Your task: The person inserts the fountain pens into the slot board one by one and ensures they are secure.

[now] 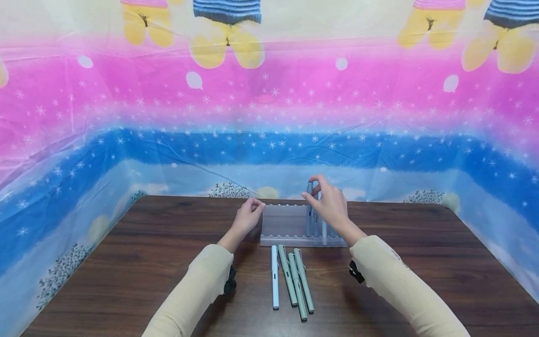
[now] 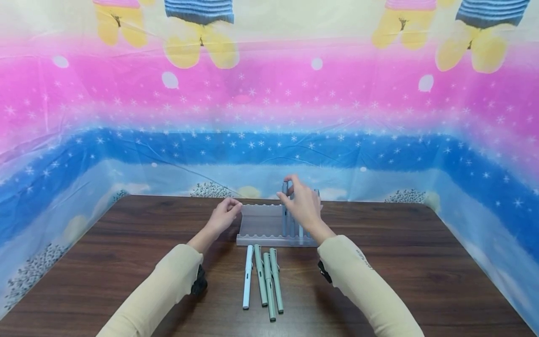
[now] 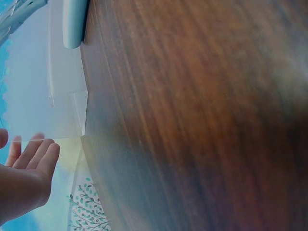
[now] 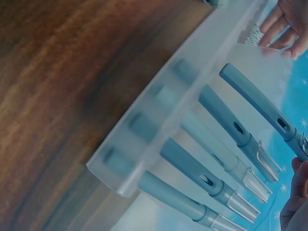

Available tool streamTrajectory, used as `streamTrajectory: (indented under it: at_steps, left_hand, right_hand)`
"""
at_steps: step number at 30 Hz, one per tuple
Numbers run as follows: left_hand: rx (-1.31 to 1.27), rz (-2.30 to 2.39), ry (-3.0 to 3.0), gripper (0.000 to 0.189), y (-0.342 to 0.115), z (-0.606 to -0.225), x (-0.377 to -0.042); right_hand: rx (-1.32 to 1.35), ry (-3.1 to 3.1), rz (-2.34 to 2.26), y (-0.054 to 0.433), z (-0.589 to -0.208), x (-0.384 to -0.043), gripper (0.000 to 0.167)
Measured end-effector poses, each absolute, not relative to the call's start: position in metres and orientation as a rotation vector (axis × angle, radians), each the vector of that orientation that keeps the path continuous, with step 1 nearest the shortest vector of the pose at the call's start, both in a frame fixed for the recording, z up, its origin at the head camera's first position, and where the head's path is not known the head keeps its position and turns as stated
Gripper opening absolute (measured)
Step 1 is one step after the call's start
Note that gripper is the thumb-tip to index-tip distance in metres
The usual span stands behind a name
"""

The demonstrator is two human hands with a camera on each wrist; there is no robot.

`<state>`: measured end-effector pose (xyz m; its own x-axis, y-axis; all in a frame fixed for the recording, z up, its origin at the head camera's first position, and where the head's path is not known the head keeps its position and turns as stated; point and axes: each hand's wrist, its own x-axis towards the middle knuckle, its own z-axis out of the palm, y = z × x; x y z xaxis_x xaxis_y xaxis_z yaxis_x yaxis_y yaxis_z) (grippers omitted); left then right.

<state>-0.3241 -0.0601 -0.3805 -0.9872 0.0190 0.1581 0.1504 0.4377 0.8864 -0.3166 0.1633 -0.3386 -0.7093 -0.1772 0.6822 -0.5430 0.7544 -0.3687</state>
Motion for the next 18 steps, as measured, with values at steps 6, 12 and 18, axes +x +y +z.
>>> streamTrajectory:
  at_steps: [6, 12, 18]
  left_hand:
    - [-0.156, -1.595, -2.560, 0.020, -0.060, -0.380, -0.324]
    - [-0.148, -1.601, -2.561, 0.020, -0.060, -0.380, -0.324]
    - [-0.150, -1.584, -2.566, 0.021, -0.060, -0.380, -0.324]
  right_hand:
    - [0.556, -2.325, 0.705, 0.162, -0.346, -0.315, 0.035]
    - [0.550, -2.374, 0.732, 0.163, -0.350, -0.314, 0.036]
    - [0.565, -2.407, 0.759, 0.165, -0.351, -0.315, 0.034]
